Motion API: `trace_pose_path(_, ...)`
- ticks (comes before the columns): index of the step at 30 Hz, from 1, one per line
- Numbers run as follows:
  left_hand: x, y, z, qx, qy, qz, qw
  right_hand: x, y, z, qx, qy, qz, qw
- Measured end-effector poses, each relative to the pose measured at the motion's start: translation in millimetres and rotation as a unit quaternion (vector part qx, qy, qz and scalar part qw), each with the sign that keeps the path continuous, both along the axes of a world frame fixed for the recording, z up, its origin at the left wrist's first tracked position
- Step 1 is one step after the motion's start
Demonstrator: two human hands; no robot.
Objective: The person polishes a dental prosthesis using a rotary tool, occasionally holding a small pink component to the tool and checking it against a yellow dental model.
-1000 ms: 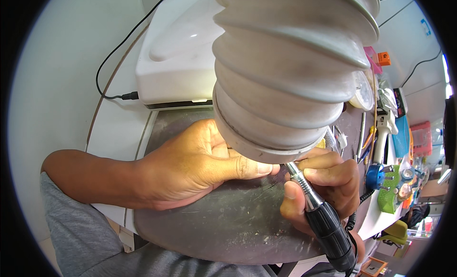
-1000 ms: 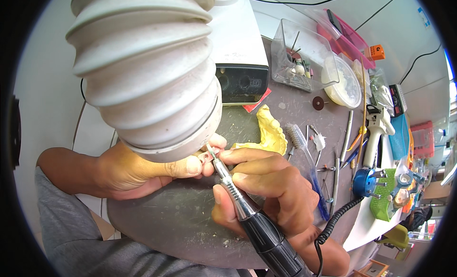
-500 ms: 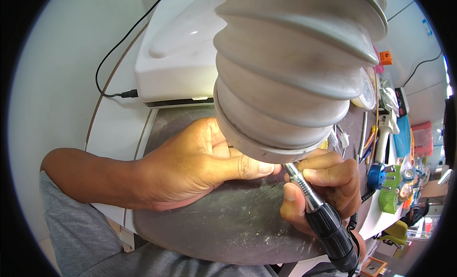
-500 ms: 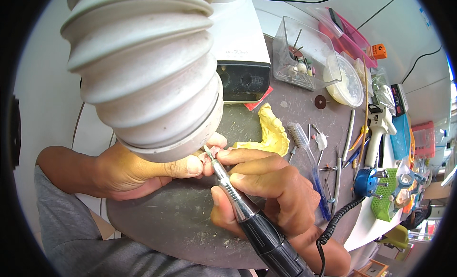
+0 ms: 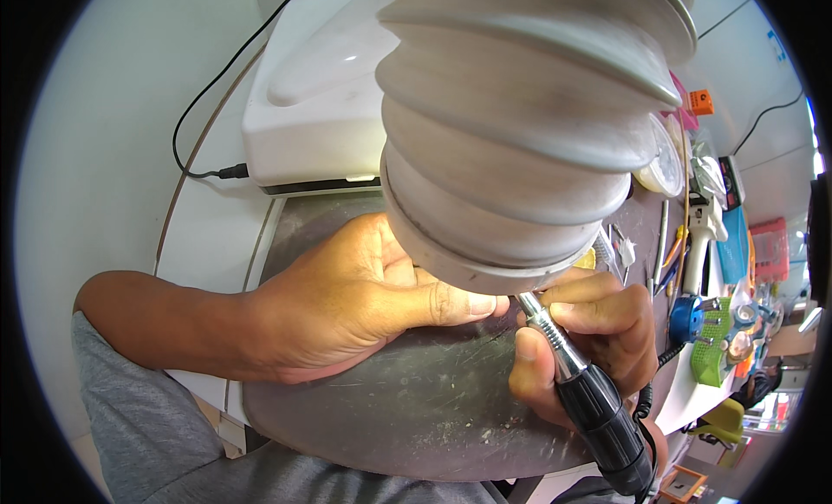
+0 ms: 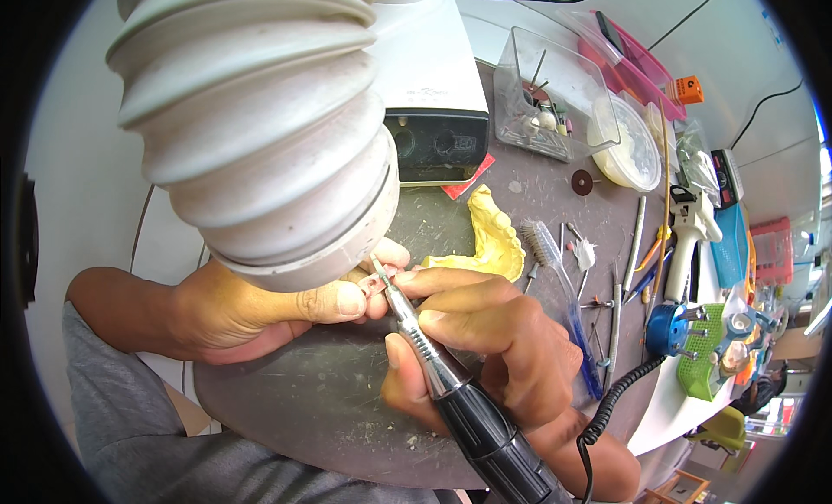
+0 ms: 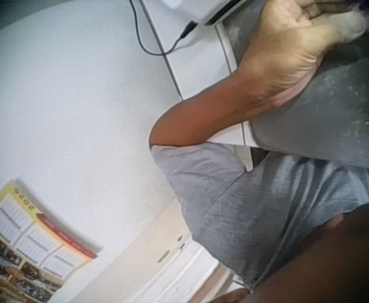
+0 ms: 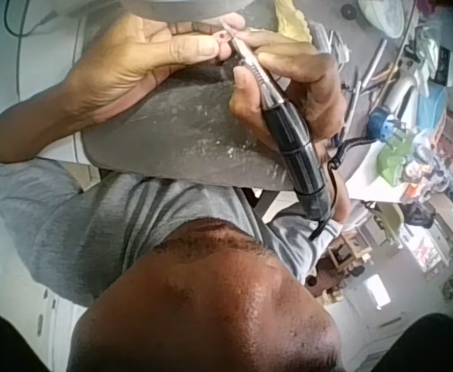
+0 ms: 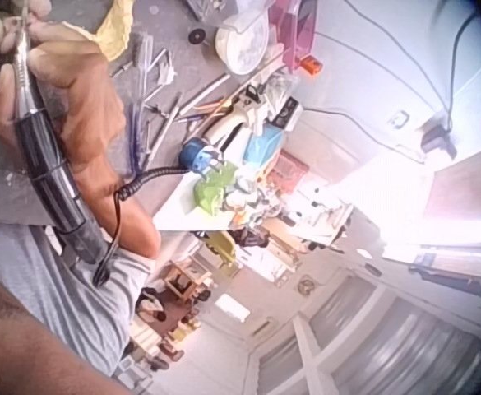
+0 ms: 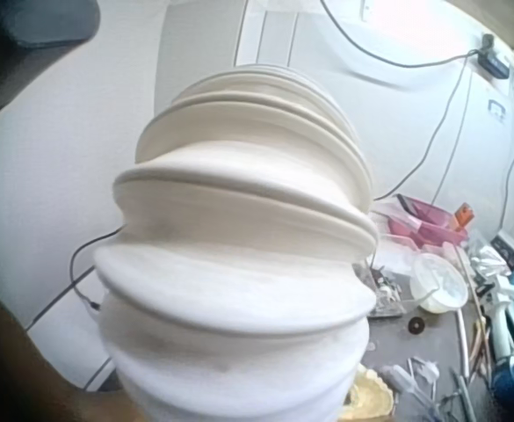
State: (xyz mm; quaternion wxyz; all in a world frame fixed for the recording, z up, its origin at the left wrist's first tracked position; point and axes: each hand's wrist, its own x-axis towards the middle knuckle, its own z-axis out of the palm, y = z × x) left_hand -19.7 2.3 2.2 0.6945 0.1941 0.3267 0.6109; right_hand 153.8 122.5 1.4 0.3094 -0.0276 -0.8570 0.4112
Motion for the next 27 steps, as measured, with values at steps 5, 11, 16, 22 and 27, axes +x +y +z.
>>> trace_pose_path(5,1.1,0.0,-3.4,0.01,-0.005,0.011,1.0,-1.0,1.7,-1.6,-0.001,-0.001,0.013,1.0)
trace_pose_path(11,1.0,0.2,-1.2,-0.004,-0.004,0.012,1.0,-0.3,5.0,-1.6,0.013,0.002,0.017,1.0)
trace_pose_path(16,1.8,0.7,-0.4,0.005,-0.006,0.017,1.0,0.1,5.4,-4.7,-0.013,0.019,0.009,1.0)
trace_pose_path(22,2.0,-0.5,0.9,0.005,0.001,0.022,1.0,-1.5,3.2,-1.9,-0.015,0.017,-0.002,1.0)
trace_pose_path(27,3.9,0.3,-2.9,0.003,0.006,0.034,0.999,-2.7,6.7,-2.8,0.031,0.014,0.039,0.999)
